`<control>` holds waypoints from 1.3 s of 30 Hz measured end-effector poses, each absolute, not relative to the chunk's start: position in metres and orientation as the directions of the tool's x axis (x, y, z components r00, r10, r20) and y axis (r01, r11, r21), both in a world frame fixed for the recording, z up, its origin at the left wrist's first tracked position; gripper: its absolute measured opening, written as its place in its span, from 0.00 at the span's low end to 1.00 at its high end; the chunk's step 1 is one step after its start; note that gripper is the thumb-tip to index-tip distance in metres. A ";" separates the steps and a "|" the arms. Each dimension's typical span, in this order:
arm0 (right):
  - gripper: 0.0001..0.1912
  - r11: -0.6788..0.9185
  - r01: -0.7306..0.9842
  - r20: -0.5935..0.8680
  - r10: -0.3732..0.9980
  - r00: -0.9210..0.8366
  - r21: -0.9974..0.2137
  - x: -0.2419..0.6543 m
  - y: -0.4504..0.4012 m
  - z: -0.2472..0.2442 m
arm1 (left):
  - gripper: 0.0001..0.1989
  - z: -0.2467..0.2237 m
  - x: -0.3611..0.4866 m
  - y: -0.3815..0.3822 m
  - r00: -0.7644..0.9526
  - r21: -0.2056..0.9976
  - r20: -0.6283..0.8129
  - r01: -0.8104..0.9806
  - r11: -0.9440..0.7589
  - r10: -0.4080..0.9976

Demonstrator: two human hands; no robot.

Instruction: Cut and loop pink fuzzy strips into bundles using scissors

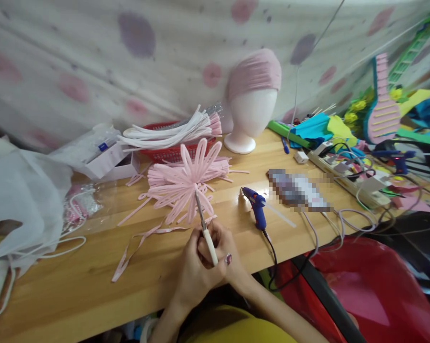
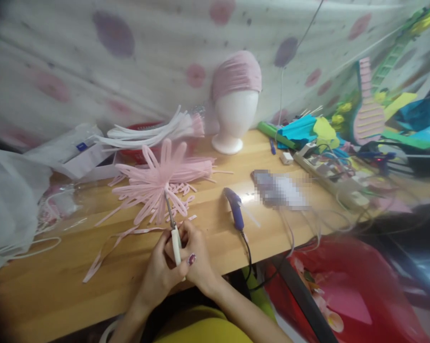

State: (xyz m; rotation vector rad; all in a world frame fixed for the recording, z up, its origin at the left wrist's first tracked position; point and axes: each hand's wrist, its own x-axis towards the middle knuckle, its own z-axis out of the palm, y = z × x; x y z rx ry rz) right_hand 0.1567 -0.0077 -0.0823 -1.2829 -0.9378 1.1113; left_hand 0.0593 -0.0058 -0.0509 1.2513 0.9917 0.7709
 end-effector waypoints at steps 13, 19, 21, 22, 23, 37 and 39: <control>0.08 -0.008 -0.053 -0.019 0.977 0.214 -0.999 0.160 -0.009 -0.074 | 0.18 -0.062 0.062 -0.005 0.322 0.985 -0.058 0.172 0.002 0.945; 0.10 -0.012 0.025 -0.006 0.974 0.226 -1.000 0.160 -0.005 -0.077 | 0.21 -0.070 0.064 -0.005 0.291 0.987 -0.090 0.157 0.045 0.952; 0.10 -0.008 0.061 0.006 0.973 0.232 -0.998 0.162 -0.003 -0.079 | 0.24 -0.070 0.065 -0.005 0.290 0.991 -0.105 0.112 0.075 0.951; 0.10 -0.006 0.079 0.013 0.973 0.232 -0.997 0.163 -0.003 -0.080 | 0.25 -0.069 0.064 -0.004 0.300 0.993 -0.116 0.053 0.105 0.947; 0.10 -0.004 0.100 0.019 0.973 0.228 -0.995 0.164 -0.003 -0.080 | 0.27 -0.067 0.062 -0.002 0.306 0.989 -0.127 -0.036 0.144 0.944; 0.16 -0.069 0.401 -0.060 0.998 0.035 -0.913 0.171 -0.018 -0.068 | 0.15 -0.047 0.046 0.048 -0.212 0.938 -0.142 -0.340 0.063 0.967; 0.16 -0.074 0.430 -0.083 0.997 -0.003 -0.900 0.173 -0.021 -0.064 | 0.15 -0.052 0.050 0.050 -0.257 0.923 -0.159 -0.381 0.051 0.953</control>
